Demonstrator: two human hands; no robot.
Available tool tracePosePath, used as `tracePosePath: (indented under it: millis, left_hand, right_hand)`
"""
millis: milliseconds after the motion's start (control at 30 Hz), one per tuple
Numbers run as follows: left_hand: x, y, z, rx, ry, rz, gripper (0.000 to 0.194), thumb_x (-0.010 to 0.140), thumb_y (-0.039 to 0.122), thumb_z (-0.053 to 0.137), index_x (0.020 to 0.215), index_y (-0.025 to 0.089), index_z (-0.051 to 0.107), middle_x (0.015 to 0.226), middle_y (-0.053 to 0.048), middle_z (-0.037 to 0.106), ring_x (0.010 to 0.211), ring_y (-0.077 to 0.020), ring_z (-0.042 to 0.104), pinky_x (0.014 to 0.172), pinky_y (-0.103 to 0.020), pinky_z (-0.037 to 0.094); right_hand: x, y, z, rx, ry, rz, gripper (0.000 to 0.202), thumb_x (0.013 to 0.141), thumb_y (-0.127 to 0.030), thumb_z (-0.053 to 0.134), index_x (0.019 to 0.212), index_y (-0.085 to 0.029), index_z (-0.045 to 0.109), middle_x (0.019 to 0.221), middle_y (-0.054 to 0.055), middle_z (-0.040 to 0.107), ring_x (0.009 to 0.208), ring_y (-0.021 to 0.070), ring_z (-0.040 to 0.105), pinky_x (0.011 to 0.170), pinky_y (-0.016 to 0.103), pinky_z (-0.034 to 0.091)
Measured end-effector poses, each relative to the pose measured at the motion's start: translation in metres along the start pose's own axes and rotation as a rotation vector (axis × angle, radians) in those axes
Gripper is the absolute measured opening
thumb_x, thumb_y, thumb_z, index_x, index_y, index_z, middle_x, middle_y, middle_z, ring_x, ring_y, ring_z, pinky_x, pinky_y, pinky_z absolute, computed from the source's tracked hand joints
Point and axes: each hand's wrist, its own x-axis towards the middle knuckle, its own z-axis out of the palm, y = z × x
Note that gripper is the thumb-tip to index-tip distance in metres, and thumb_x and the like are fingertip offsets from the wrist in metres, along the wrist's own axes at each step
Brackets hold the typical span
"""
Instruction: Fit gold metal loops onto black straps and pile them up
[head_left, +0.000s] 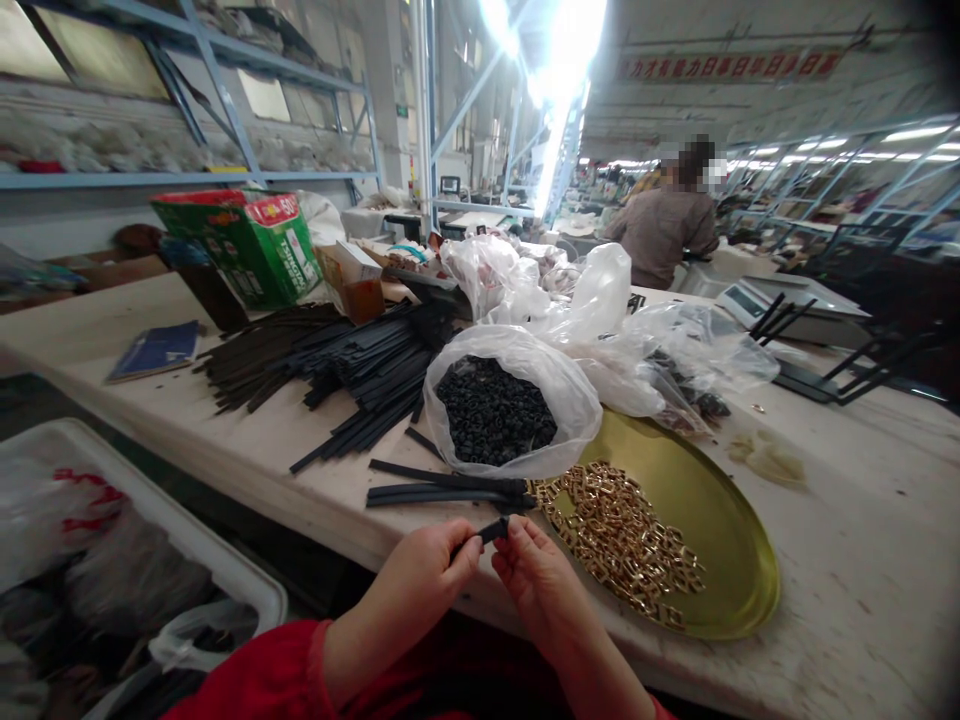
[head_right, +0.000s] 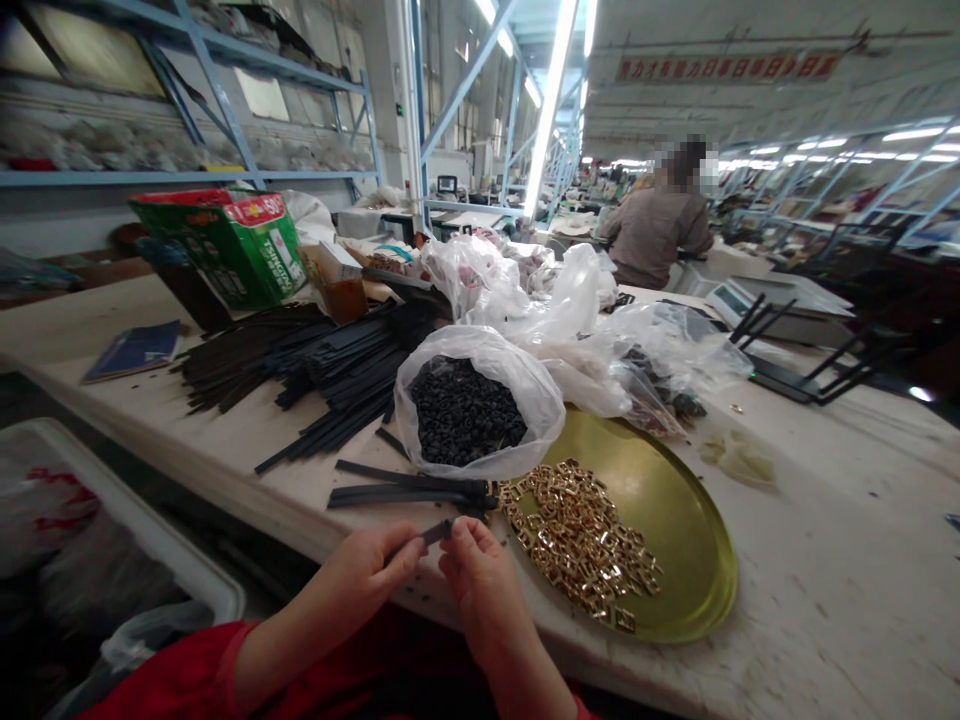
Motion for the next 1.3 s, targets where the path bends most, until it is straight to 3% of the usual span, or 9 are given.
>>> tracePosePath:
  millis: [233, 400, 600, 733, 933, 1133, 1300]
  left_hand:
    - [-0.009, -0.001, 0.001, 0.256, 0.01, 0.017, 0.028, 0.086, 0.026, 0.035, 0.068, 0.018, 0.054, 0.062, 0.0, 0.058, 0.058, -0.0137, 0.053, 0.054, -0.023, 0.029]
    - [-0.011, -0.004, 0.008, 0.361, 0.005, 0.065, 0.029, 0.088, 0.025, 0.034, 0.076, 0.019, 0.059, 0.072, -0.004, 0.065, 0.065, -0.0172, 0.058, 0.056, -0.025, 0.03]
    - [-0.014, -0.005, 0.016, 0.432, 0.033, 0.034, 0.03, 0.088, 0.027, 0.036, 0.071, 0.018, 0.059, 0.067, -0.005, 0.064, 0.06, -0.0166, 0.056, 0.054, -0.025, 0.029]
    - [-0.015, -0.007, 0.021, 0.313, -0.007, 0.062, 0.029, 0.087, 0.026, 0.036, 0.072, 0.017, 0.059, 0.066, -0.003, 0.062, 0.058, -0.0147, 0.053, 0.053, -0.024, 0.028]
    - [-0.011, -0.004, 0.015, -0.037, -0.179, -0.002, 0.029, 0.085, 0.028, 0.038, 0.066, 0.015, 0.056, 0.062, 0.002, 0.057, 0.057, -0.0114, 0.048, 0.05, -0.02, 0.028]
    - [-0.018, 0.002, 0.015, 0.138, -0.207, 0.031, 0.029, 0.085, 0.026, 0.038, 0.07, 0.016, 0.06, 0.065, -0.001, 0.062, 0.057, -0.0131, 0.051, 0.05, -0.022, 0.027]
    - [-0.023, 0.001, 0.006, 0.283, -0.271, 0.097, 0.027, 0.085, 0.026, 0.041, 0.073, 0.018, 0.063, 0.066, -0.001, 0.065, 0.055, -0.0135, 0.054, 0.047, -0.022, 0.027]
  right_hand:
    - [-0.005, 0.007, -0.013, -0.307, -0.055, -0.085, 0.028, 0.065, -0.041, 0.073, 0.068, -0.017, 0.06, 0.062, -0.004, 0.054, 0.056, 0.0088, 0.044, 0.056, 0.02, 0.036]
    - [-0.01, 0.013, -0.013, -0.208, -0.031, -0.02, 0.026, 0.063, -0.04, 0.075, 0.067, -0.019, 0.06, 0.061, -0.005, 0.054, 0.056, 0.0087, 0.045, 0.056, 0.019, 0.036]
    - [-0.02, 0.017, -0.005, -0.066, -0.04, 0.044, 0.027, 0.059, -0.035, 0.078, 0.068, -0.017, 0.061, 0.067, -0.003, 0.061, 0.062, 0.0093, 0.051, 0.062, 0.02, 0.041]
    - [-0.023, 0.023, -0.009, -0.096, -0.081, 0.004, 0.026, 0.062, -0.036, 0.076, 0.065, -0.017, 0.059, 0.064, -0.003, 0.059, 0.062, 0.0097, 0.051, 0.064, 0.021, 0.041]
    - [-0.023, 0.007, -0.023, -0.396, -0.168, -0.085, 0.022, 0.066, -0.034, 0.073, 0.079, -0.02, 0.063, 0.063, -0.005, 0.059, 0.06, 0.0098, 0.05, 0.062, 0.022, 0.039]
    - [-0.026, -0.005, -0.029, -0.7, -0.264, -0.081, 0.013, 0.065, -0.028, 0.07, 0.071, -0.018, 0.064, 0.061, -0.003, 0.06, 0.058, 0.0122, 0.05, 0.055, 0.023, 0.037]
    - [-0.03, -0.009, -0.039, -0.87, -0.252, -0.132, 0.007, 0.067, -0.022, 0.063, 0.074, -0.02, 0.065, 0.066, -0.002, 0.062, 0.063, 0.0153, 0.053, 0.059, 0.025, 0.038]
